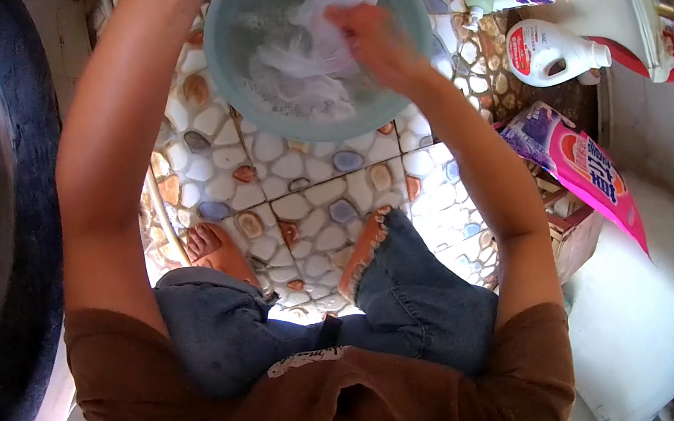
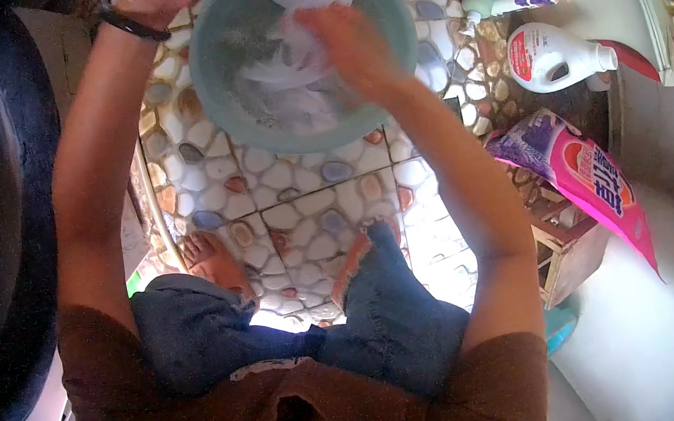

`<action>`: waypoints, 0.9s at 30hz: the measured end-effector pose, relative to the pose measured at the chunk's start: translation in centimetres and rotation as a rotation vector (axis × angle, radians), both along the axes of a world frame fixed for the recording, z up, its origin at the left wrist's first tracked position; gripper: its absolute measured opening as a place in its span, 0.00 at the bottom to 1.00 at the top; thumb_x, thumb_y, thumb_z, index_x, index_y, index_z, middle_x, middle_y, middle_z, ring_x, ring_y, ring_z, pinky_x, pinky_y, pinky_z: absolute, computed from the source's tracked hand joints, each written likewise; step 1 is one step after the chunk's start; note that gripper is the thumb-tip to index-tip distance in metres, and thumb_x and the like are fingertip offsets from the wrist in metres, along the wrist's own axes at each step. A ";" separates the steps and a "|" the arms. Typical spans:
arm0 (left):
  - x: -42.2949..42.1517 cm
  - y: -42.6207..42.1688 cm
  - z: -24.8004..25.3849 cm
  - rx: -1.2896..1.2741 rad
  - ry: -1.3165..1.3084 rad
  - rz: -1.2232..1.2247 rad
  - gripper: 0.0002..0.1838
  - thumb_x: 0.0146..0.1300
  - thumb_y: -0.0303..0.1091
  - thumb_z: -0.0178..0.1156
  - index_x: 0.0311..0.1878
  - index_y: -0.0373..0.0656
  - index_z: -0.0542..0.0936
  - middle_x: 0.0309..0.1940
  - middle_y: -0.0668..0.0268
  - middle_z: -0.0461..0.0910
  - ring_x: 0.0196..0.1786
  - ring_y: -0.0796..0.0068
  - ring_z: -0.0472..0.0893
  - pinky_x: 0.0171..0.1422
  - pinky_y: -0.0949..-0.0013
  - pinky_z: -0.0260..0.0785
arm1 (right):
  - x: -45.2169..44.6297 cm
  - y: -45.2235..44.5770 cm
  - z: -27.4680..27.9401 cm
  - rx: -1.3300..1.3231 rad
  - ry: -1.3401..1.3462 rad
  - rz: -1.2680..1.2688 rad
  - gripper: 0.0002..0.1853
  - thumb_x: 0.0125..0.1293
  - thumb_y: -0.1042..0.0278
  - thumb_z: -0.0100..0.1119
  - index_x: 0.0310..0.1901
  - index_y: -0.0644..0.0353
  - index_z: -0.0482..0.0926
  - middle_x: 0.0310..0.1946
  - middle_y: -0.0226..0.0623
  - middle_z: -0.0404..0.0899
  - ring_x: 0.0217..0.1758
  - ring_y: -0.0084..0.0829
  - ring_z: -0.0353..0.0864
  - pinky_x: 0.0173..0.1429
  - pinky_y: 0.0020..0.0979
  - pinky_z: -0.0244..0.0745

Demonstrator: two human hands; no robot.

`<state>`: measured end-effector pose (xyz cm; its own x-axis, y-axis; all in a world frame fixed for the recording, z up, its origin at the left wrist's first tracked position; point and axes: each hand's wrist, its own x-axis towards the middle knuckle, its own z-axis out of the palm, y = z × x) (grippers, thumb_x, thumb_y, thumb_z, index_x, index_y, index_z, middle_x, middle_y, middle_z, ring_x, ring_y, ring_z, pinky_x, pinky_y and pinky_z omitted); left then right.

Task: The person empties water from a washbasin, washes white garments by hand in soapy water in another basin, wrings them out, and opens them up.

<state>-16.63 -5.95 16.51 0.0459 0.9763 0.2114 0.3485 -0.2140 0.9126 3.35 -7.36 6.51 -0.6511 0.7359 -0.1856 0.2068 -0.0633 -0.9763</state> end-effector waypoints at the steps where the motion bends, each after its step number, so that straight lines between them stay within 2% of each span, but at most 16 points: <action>1: -1.7 0.1 -2.7 -0.133 0.049 -0.044 0.09 0.67 0.30 0.54 0.46 0.35 0.75 0.36 0.67 0.77 0.39 0.81 0.74 0.41 0.75 0.68 | 1.1 0.1 5.1 -0.350 0.185 -0.058 0.23 0.64 0.56 0.60 0.51 0.68 0.75 0.43 0.37 0.79 0.47 0.28 0.79 0.50 0.28 0.76; 2: -2.8 0.0 -5.2 -0.268 0.107 -0.099 0.07 0.66 0.29 0.56 0.42 0.35 0.75 0.32 0.69 0.77 0.36 0.83 0.73 0.39 0.76 0.66 | 2.3 0.9 5.7 -0.171 0.112 -0.094 0.25 0.64 0.54 0.59 0.52 0.70 0.74 0.46 0.40 0.78 0.50 0.32 0.79 0.53 0.30 0.75; 4: -3.4 -1.3 -10.3 -0.632 -0.136 0.082 0.16 0.68 0.45 0.53 0.42 0.41 0.79 0.36 0.68 0.81 0.39 0.76 0.78 0.39 0.77 0.67 | 2.2 1.0 8.6 -0.142 0.095 -0.272 0.21 0.66 0.58 0.56 0.52 0.69 0.74 0.45 0.39 0.78 0.47 0.31 0.79 0.50 0.28 0.75; 5: -3.6 -1.5 -11.4 -0.808 -0.260 0.174 0.21 0.69 0.53 0.52 0.41 0.44 0.81 0.38 0.67 0.84 0.41 0.73 0.81 0.39 0.77 0.67 | 0.6 0.1 12.8 -0.292 0.148 -0.412 0.16 0.68 0.65 0.54 0.51 0.67 0.75 0.42 0.35 0.79 0.41 0.27 0.79 0.43 0.23 0.74; 8: -3.0 -3.1 -10.8 -1.051 -0.019 -0.253 0.25 0.70 0.58 0.45 0.41 0.45 0.79 0.44 0.67 0.83 0.46 0.74 0.81 0.39 0.76 0.66 | 0.9 -1.4 17.0 -0.341 0.329 -0.491 0.14 0.69 0.72 0.50 0.54 0.65 0.73 0.45 0.38 0.79 0.42 0.30 0.82 0.44 0.26 0.78; 10: -1.8 -3.1 -12.5 -0.930 -0.483 -0.342 0.22 0.69 0.54 0.46 0.47 0.45 0.79 0.48 0.65 0.82 0.50 0.75 0.80 0.43 0.72 0.68 | 3.2 -0.3 16.6 0.245 0.296 -0.373 0.19 0.68 0.64 0.52 0.55 0.68 0.71 0.51 0.44 0.77 0.49 0.36 0.80 0.52 0.32 0.78; 11: -1.3 -2.9 -13.2 -0.857 -0.713 -0.381 0.21 0.69 0.52 0.47 0.50 0.45 0.78 0.49 0.64 0.82 0.52 0.76 0.80 0.45 0.70 0.69 | 5.5 1.2 15.0 0.769 0.178 -0.263 0.25 0.67 0.55 0.54 0.55 0.72 0.71 0.54 0.46 0.75 0.53 0.39 0.78 0.58 0.35 0.75; 14: -1.2 -1.0 -10.6 -0.578 -1.104 -0.392 0.34 0.69 0.63 0.39 0.63 0.43 0.69 0.63 0.61 0.71 0.66 0.71 0.69 0.62 0.63 0.64 | 7.3 2.5 15.2 0.939 0.348 -0.155 0.32 0.70 0.49 0.50 0.58 0.76 0.68 0.61 0.54 0.69 0.59 0.46 0.74 0.65 0.42 0.70; 16: -2.2 -0.6 -9.8 -0.514 -0.945 -0.700 0.35 0.69 0.62 0.41 0.68 0.44 0.64 0.67 0.61 0.66 0.70 0.71 0.64 0.66 0.64 0.60 | 6.8 1.1 19.7 0.364 0.651 -0.295 0.28 0.72 0.53 0.48 0.59 0.75 0.68 0.58 0.55 0.71 0.56 0.44 0.77 0.59 0.41 0.76; 17: -2.6 -0.6 -9.6 -0.477 -0.858 -0.847 0.36 0.69 0.61 0.42 0.70 0.44 0.61 0.69 0.61 0.64 0.72 0.71 0.61 0.69 0.64 0.58 | 6.7 0.9 20.2 0.293 0.653 -0.359 0.26 0.72 0.56 0.47 0.58 0.75 0.68 0.57 0.54 0.72 0.55 0.43 0.78 0.56 0.40 0.78; 18: -2.8 -1.4 -9.9 -0.483 -0.782 -0.772 0.32 0.69 0.57 0.44 0.67 0.44 0.66 0.65 0.62 0.69 0.66 0.73 0.67 0.64 0.66 0.61 | 6.5 0.6 20.7 0.220 0.658 -0.424 0.24 0.73 0.58 0.47 0.58 0.74 0.69 0.55 0.54 0.74 0.53 0.42 0.79 0.53 0.39 0.80; 19: -2.9 -2.7 -10.5 -0.489 -0.706 -0.703 0.28 0.69 0.54 0.46 0.63 0.44 0.70 0.60 0.63 0.73 0.61 0.75 0.72 0.60 0.68 0.65 | 6.5 0.3 19.9 0.378 0.531 -0.496 0.23 0.73 0.60 0.46 0.58 0.73 0.69 0.54 0.53 0.75 0.52 0.41 0.80 0.50 0.37 0.81; 21: -3.1 -3.5 -11.3 -0.571 -0.462 -0.577 0.24 0.69 0.50 0.49 0.58 0.43 0.76 0.54 0.64 0.79 0.55 0.78 0.77 0.55 0.71 0.69 | 7.2 1.8 19.4 0.091 0.733 -0.155 0.18 0.71 0.67 0.48 0.57 0.70 0.72 0.50 0.46 0.79 0.48 0.36 0.81 0.47 0.32 0.82; 23: -3.0 -3.7 -11.7 -0.707 -0.130 -0.445 0.22 0.68 0.49 0.52 0.56 0.43 0.77 0.49 0.65 0.80 0.52 0.80 0.78 0.53 0.73 0.69 | 3.4 0.2 21.4 -0.045 0.715 -0.154 0.16 0.69 0.70 0.50 0.55 0.68 0.71 0.48 0.45 0.78 0.47 0.37 0.81 0.47 0.35 0.82; 25: -1.6 -3.9 -11.5 -0.556 -0.016 -0.021 0.19 0.68 0.50 0.54 0.50 0.44 0.78 0.43 0.68 0.80 0.44 0.81 0.77 0.47 0.73 0.70 | 1.8 -0.6 21.4 -0.099 0.606 -0.222 0.15 0.68 0.71 0.52 0.53 0.68 0.71 0.45 0.45 0.78 0.45 0.37 0.81 0.47 0.38 0.83; 27: -0.2 -4.3 -10.2 -0.213 -0.063 0.045 0.17 0.68 0.49 0.55 0.46 0.45 0.78 0.38 0.69 0.79 0.37 0.80 0.77 0.40 0.73 0.70 | 1.3 0.8 20.6 -0.063 0.416 -0.333 0.14 0.68 0.70 0.52 0.51 0.70 0.72 0.43 0.47 0.78 0.44 0.38 0.82 0.46 0.41 0.84</action>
